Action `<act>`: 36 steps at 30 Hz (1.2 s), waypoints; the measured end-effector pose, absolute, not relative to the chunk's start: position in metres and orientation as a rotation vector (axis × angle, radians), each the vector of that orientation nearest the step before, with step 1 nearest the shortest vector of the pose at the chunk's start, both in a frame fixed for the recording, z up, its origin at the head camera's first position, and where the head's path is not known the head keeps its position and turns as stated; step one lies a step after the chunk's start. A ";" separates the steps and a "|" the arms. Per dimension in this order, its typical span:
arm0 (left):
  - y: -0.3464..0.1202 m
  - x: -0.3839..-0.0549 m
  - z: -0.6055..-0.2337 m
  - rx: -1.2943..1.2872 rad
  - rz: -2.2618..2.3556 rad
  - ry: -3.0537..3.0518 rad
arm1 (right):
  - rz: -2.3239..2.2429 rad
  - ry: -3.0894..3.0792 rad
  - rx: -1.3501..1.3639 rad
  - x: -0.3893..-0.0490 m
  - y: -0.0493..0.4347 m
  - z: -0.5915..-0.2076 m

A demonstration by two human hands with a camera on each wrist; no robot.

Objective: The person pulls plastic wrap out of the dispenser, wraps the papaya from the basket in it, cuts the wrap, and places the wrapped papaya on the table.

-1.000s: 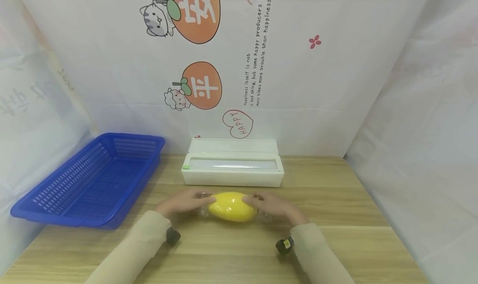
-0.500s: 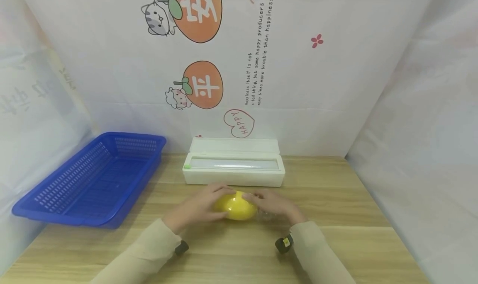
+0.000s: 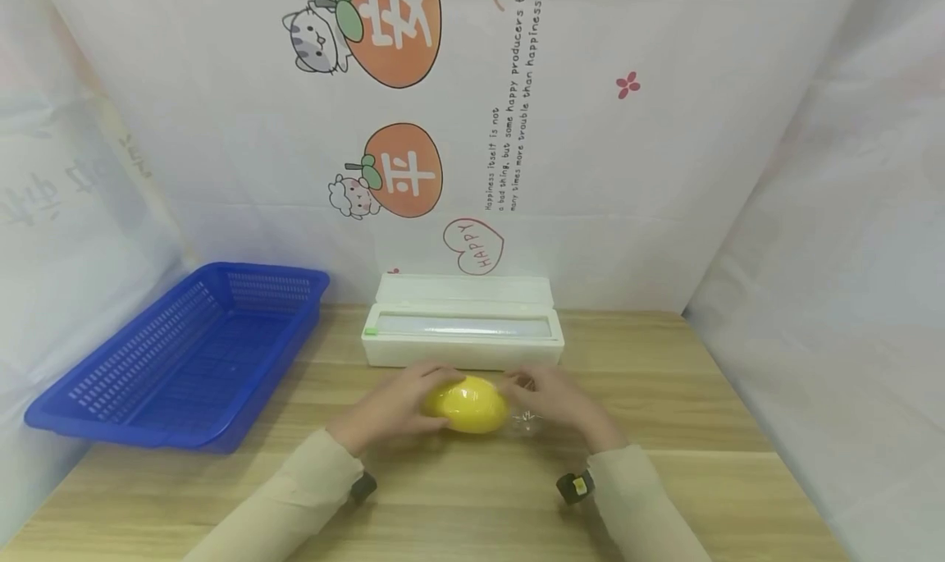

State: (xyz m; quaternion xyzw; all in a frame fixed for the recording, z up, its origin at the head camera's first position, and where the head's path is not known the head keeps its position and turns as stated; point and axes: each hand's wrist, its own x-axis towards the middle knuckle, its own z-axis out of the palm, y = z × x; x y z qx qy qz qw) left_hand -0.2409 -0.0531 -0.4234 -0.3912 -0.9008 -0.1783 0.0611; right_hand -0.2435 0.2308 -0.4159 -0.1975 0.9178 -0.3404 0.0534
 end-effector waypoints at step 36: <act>-0.067 -0.263 -0.431 -1.318 -1.046 -2.848 | -1.019 2.608 -0.849 -0.229 0.209 -0.418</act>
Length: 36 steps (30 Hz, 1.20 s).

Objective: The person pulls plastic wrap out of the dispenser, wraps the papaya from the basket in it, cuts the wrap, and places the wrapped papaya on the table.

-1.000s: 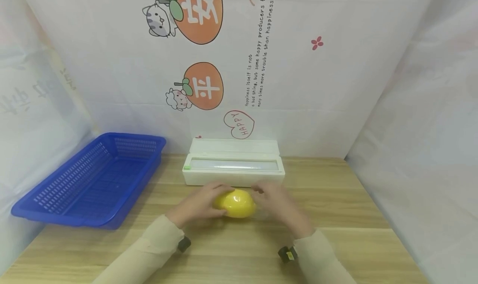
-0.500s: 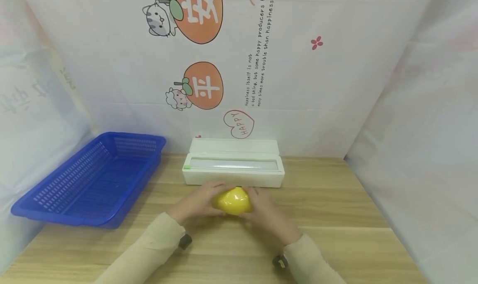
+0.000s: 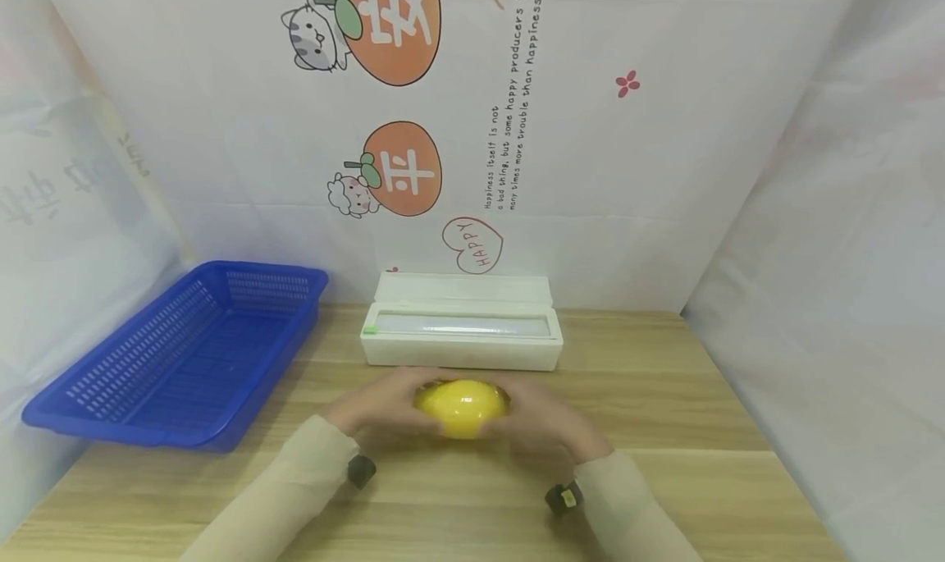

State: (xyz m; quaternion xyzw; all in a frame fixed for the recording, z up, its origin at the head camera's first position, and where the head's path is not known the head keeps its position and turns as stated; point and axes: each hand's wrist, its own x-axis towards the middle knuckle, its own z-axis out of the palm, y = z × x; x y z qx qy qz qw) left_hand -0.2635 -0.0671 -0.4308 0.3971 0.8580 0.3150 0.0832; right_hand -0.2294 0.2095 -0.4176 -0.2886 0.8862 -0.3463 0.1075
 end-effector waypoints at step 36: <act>-0.088 -0.273 -0.434 0.870 1.106 2.431 | -0.982 2.377 -0.716 -0.264 0.224 -0.428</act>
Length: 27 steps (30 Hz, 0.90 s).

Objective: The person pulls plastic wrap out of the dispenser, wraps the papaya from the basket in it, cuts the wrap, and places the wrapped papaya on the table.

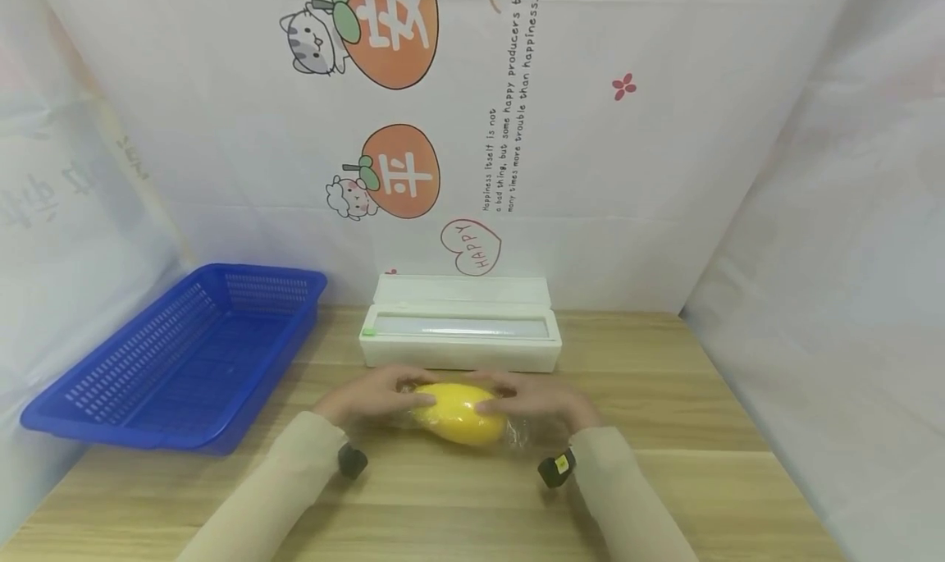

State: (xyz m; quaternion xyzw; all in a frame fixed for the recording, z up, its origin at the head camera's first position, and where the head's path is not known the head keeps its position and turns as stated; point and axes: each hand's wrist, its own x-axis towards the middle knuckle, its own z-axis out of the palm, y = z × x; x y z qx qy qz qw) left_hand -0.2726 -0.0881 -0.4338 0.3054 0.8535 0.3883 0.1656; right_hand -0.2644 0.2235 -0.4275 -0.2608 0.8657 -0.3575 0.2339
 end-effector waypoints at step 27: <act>-0.085 -0.240 -0.423 1.262 1.077 2.455 | -1.118 2.377 -0.868 -0.240 0.214 -0.429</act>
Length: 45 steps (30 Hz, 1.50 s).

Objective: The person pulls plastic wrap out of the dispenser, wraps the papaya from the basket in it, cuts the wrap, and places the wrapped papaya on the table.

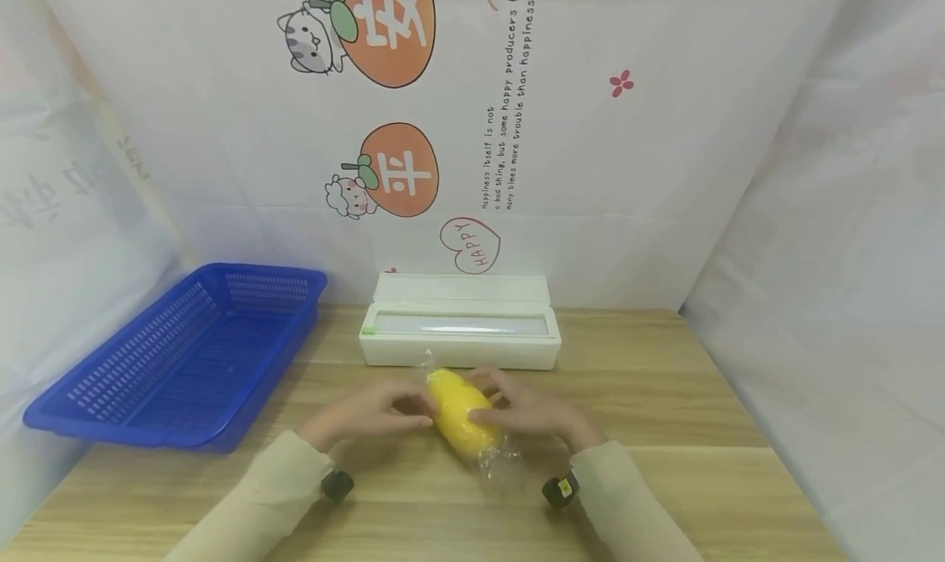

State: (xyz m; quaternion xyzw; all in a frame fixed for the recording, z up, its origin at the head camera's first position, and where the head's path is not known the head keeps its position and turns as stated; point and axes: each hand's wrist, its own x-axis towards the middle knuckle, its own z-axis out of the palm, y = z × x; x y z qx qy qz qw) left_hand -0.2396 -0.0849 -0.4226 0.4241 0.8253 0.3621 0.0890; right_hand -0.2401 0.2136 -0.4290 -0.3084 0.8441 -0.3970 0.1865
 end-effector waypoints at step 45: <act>-0.044 -0.217 -0.443 1.863 0.649 2.758 | -1.043 2.528 -0.720 -0.225 0.202 -0.420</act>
